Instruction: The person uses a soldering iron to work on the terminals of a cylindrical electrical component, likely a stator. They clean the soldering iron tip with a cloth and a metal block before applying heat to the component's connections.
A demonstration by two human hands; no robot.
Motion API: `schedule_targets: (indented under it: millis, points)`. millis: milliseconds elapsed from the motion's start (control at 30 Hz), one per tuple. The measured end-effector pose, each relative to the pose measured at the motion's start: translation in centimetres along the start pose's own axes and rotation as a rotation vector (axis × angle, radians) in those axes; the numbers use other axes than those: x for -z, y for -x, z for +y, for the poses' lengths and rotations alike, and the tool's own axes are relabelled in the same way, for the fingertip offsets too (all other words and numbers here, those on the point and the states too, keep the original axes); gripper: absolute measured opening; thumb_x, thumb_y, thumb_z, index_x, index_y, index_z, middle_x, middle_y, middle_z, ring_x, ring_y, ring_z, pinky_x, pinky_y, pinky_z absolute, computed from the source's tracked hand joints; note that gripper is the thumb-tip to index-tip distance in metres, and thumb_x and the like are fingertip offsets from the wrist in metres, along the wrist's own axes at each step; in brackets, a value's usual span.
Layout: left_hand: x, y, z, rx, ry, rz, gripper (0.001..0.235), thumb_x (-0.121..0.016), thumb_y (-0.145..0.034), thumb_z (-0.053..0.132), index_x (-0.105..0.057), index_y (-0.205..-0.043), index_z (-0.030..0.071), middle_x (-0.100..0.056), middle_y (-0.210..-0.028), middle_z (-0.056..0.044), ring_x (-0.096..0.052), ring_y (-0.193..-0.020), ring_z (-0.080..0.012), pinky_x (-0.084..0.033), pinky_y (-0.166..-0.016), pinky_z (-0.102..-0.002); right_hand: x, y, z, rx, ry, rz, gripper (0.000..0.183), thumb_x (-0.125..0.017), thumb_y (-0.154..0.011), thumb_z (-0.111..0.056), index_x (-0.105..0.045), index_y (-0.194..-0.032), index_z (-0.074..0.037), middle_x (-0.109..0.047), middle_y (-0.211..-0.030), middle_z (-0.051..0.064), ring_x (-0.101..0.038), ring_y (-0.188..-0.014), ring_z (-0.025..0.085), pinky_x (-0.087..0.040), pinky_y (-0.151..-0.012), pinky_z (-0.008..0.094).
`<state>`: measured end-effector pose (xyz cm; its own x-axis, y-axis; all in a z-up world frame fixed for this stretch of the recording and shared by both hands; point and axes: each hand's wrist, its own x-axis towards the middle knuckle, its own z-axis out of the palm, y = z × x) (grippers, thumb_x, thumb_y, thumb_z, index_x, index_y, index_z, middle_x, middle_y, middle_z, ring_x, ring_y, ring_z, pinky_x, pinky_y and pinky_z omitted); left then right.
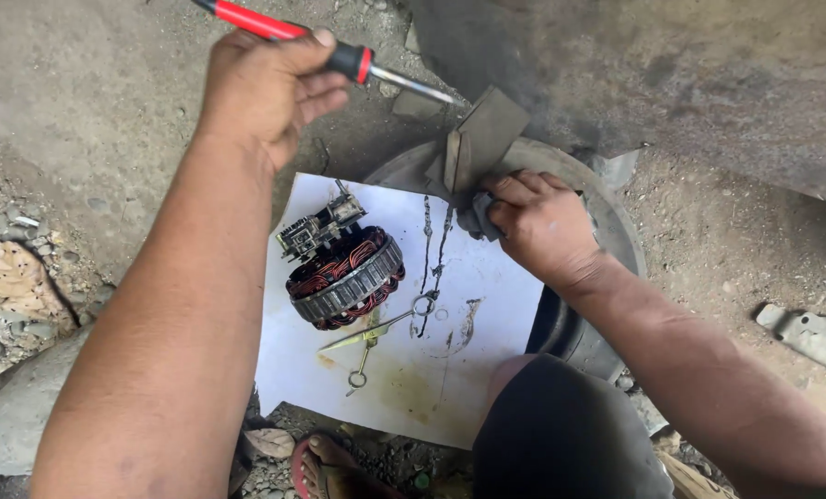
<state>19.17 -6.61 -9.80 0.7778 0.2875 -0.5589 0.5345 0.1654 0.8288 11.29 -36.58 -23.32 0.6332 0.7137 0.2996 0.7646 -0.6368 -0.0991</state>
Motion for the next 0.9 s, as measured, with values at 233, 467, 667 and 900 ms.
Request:
schedule_targets:
  millis: [233,467,667,900]
  points:
    - [-0.8,-2.7,-3.1,-0.001,0.021,-0.058,0.016,-0.079,-0.084,0.012,-0.069,-0.095,0.005,-0.079,-0.086,-0.012,-0.081,-0.075,-0.0203,-0.071,-0.065,-0.03,0.8,0.6,-1.5,-0.156,-0.024,-0.018,0.011,-0.068,-0.062,-0.007,-0.071,-0.072,-0.01,-0.071,-0.127,0.002,-0.066,-0.084,0.03,-0.052,-0.072,0.044]
    - [-1.8,-2.9,-3.1,-0.008,0.016,-0.086,0.015,-0.079,-0.085,0.012,-0.068,-0.094,0.006,-0.08,-0.09,-0.011,-0.081,-0.078,-0.0197,-0.07,-0.065,-0.03,0.6,-0.3,-2.0,-0.145,-0.026,0.025,0.012,-0.069,-0.063,-0.006,-0.071,-0.074,-0.008,-0.07,-0.123,0.003,-0.062,-0.091,0.03,-0.051,-0.073,0.043]
    - [-0.8,-3.0,-2.3,-0.035,0.11,-0.051,0.015,-0.08,-0.085,0.011,-0.068,-0.093,0.006,-0.078,-0.085,-0.013,-0.076,-0.066,-0.0177,-0.069,-0.058,-0.028,-0.4,-1.2,-1.4,-0.085,0.027,-0.005,0.014,-0.07,-0.065,-0.008,-0.074,-0.077,-0.013,-0.071,-0.121,0.002,-0.062,-0.108,0.028,-0.051,-0.077,0.042]
    - [0.8,-2.5,-2.0,-0.112,0.161,-0.058,0.018,-0.081,-0.083,0.013,-0.064,-0.088,0.011,-0.075,-0.081,-0.011,-0.076,-0.065,-0.0186,-0.069,-0.059,-0.031,0.9,-3.0,0.1,-0.12,0.006,-0.051,0.01,-0.074,-0.079,-0.017,-0.076,-0.084,-0.009,-0.072,-0.11,0.006,-0.062,-0.099,0.032,-0.051,-0.087,0.045]
